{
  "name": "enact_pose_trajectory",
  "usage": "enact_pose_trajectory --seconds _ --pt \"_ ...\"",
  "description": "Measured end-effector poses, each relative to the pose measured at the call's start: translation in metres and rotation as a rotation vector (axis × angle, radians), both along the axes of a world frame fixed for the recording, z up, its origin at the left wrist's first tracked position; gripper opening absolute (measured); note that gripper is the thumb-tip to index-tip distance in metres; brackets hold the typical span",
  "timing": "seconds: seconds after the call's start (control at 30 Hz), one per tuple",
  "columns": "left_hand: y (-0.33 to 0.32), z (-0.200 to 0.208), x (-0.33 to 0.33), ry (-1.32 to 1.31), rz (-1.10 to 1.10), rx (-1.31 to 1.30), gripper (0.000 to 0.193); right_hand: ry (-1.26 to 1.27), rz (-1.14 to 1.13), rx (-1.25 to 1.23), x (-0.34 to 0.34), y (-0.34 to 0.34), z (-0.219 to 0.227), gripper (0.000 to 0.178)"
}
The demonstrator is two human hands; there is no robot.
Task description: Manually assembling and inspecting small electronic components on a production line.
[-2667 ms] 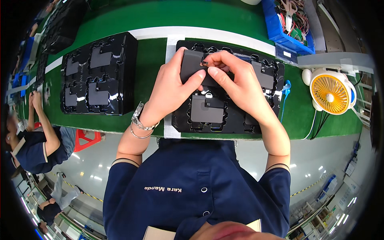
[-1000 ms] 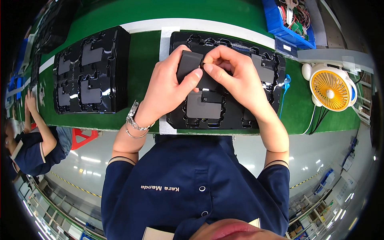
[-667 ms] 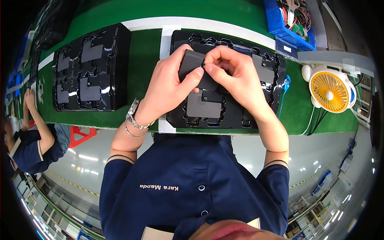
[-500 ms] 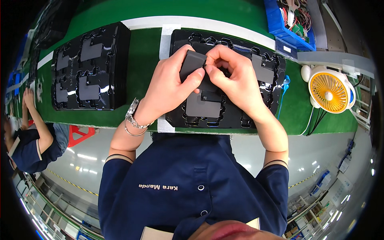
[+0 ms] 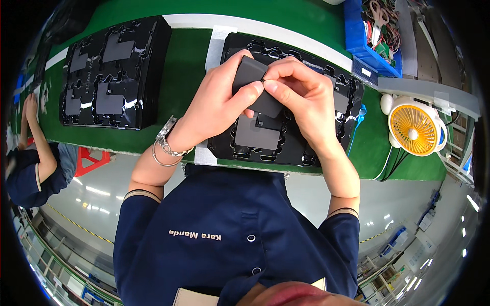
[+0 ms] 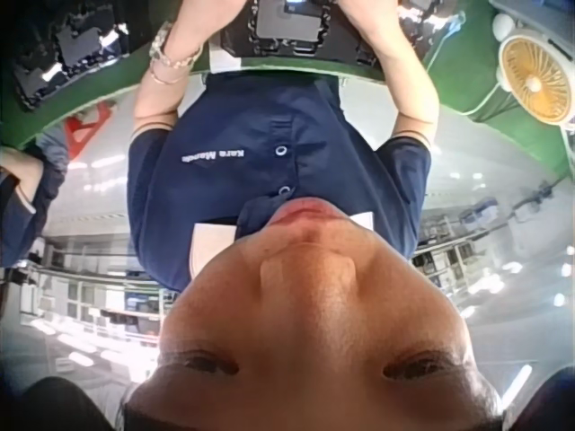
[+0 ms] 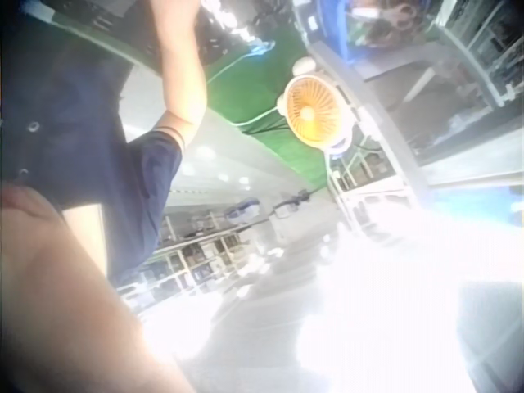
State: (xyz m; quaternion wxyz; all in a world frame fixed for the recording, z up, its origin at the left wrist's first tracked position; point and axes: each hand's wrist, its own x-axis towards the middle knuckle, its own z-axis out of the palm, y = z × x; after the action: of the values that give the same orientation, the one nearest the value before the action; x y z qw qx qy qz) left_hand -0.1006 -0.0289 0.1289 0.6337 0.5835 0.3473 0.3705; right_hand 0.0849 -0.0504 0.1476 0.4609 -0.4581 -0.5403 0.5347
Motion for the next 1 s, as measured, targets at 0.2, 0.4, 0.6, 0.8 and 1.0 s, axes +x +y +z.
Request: enact_pose_trajectory --seconds 0.2,0.4,0.6,0.8,1.0 --pt "0.000 -0.002 -0.004 0.116 -0.034 0.080 0.041 0.252 0.031 -0.235 0.004 0.003 -0.003 0.006" --pt "0.004 0.001 -0.002 0.046 -0.050 -0.106 0.043 0.156 0.095 -0.281 0.018 0.010 0.005 0.013" --pt "0.010 -0.022 -0.002 0.261 0.179 0.312 0.040 -1.002 -0.075 0.192 0.078 -0.008 0.036 0.025" --pt "0.018 -0.011 0.007 0.562 0.231 0.546 0.029 -1.324 -0.127 0.263 0.124 -0.040 0.006 0.033" --pt "0.022 -0.022 0.012 0.712 0.336 0.890 0.031 -1.049 -0.156 0.019 0.130 -0.036 0.011 0.026"
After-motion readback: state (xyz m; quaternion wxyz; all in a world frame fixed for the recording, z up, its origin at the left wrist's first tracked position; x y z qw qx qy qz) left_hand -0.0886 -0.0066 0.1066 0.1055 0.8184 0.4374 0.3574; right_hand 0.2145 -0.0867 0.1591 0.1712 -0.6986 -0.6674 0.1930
